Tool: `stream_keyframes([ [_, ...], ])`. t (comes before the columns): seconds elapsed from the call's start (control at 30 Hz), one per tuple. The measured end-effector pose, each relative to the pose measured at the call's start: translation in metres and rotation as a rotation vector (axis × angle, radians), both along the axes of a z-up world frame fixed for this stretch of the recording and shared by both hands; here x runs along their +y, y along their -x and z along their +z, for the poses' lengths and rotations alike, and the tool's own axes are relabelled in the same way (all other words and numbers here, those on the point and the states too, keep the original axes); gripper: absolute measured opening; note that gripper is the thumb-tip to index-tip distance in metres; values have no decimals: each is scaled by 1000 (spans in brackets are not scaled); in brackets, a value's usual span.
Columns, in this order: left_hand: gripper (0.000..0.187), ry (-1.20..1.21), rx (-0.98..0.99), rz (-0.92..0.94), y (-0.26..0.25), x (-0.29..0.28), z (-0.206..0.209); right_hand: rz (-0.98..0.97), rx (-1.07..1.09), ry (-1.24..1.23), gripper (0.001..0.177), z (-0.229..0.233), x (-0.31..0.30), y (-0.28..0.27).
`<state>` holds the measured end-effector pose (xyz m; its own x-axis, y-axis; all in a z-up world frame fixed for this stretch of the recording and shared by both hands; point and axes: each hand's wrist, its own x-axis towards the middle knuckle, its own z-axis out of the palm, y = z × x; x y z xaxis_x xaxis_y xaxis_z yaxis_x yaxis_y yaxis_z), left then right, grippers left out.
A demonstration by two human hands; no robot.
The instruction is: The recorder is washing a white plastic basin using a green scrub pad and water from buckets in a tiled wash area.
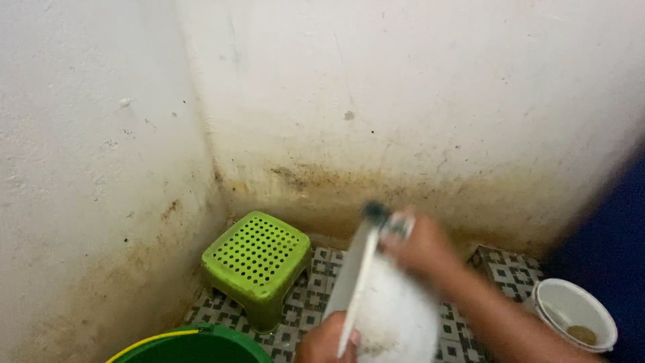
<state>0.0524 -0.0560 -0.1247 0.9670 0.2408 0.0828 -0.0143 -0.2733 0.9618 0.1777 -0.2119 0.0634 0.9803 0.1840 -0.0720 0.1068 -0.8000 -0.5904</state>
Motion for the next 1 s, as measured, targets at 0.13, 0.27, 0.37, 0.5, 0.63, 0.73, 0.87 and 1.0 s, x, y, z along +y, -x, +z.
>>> stream_keyframes([
  [0.13,31,-41,-112,-204,-1,-4,-1,-244,92,-138,36,16,-25,-33],
  [0.27,29,46,-119,-115,0,-1,-5,449,-457,135,22,1,-21,56],
  [0.37,35,555,-308,-337,-15,5,-46,615,-774,83,22,-25,-18,80],
  [0.5,28,278,-80,-130,14,-4,63,641,-884,-25,32,12,3,72],
  [0.63,28,210,-11,-31,22,-12,81,-103,58,-29,47,87,24,60],
  [0.73,29,259,-115,-3,16,-9,61,337,-461,28,40,11,2,65],
  [0.87,29,1055,-171,-26,23,-4,79,846,-1031,26,30,-27,-5,88],
  [1.0,34,184,-387,133,33,-4,100,695,-1002,41,40,0,-4,42],
])
